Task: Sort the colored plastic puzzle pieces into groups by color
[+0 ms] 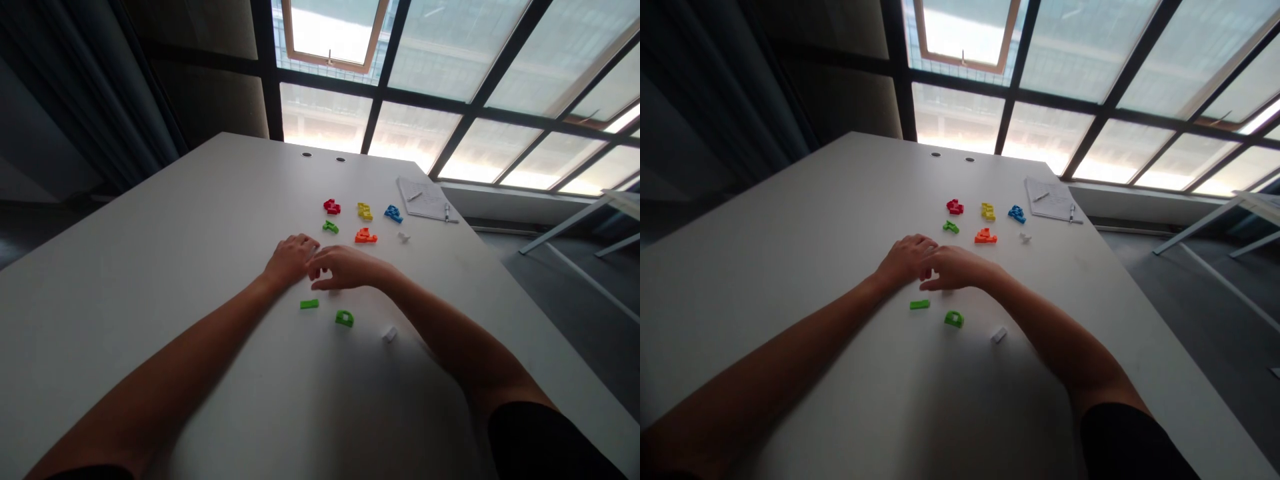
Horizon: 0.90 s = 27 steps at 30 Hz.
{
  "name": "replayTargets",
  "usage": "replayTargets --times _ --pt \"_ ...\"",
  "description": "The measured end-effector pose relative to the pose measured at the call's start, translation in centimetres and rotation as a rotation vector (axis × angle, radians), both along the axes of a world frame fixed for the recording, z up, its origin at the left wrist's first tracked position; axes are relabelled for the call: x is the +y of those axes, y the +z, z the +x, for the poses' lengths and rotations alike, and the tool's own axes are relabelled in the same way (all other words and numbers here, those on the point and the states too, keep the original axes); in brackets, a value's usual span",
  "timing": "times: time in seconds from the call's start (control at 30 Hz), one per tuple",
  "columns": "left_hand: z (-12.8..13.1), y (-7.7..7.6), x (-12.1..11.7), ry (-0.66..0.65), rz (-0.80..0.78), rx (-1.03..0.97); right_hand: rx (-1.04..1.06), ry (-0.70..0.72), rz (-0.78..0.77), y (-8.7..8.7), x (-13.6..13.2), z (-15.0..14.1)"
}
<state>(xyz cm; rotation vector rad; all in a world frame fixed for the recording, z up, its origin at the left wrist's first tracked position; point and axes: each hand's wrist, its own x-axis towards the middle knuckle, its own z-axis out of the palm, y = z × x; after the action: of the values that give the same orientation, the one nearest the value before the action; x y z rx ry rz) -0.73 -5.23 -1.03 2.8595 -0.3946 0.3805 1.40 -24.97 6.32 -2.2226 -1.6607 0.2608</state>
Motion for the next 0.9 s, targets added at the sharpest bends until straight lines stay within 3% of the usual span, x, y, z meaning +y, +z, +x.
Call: replayTargets --times 0.1,0.23,0.57,0.77,0.9 --pt "0.1 -0.1 0.1 -0.003 -0.004 -0.01 0.022 0.186 -0.045 0.1 1.1 -2.2" --pt "0.3 -0.4 0.2 -0.003 -0.005 -0.029 0.007 0.207 -0.119 -0.5 1.7 -2.9" --pt "0.9 -1.2 0.7 -0.021 -0.069 -0.066 -0.002 -0.023 -0.154 -1.2 -0.6 1.7" --pt "1.1 -1.7 0.8 0.004 -0.075 -0.087 -0.166 -0.397 -0.028 -3.7 -1.9 5.2" --pt "0.9 -1.4 0.6 0.009 -0.051 -0.074 -0.248 -0.502 0.048 -5.1 -2.0 5.9"
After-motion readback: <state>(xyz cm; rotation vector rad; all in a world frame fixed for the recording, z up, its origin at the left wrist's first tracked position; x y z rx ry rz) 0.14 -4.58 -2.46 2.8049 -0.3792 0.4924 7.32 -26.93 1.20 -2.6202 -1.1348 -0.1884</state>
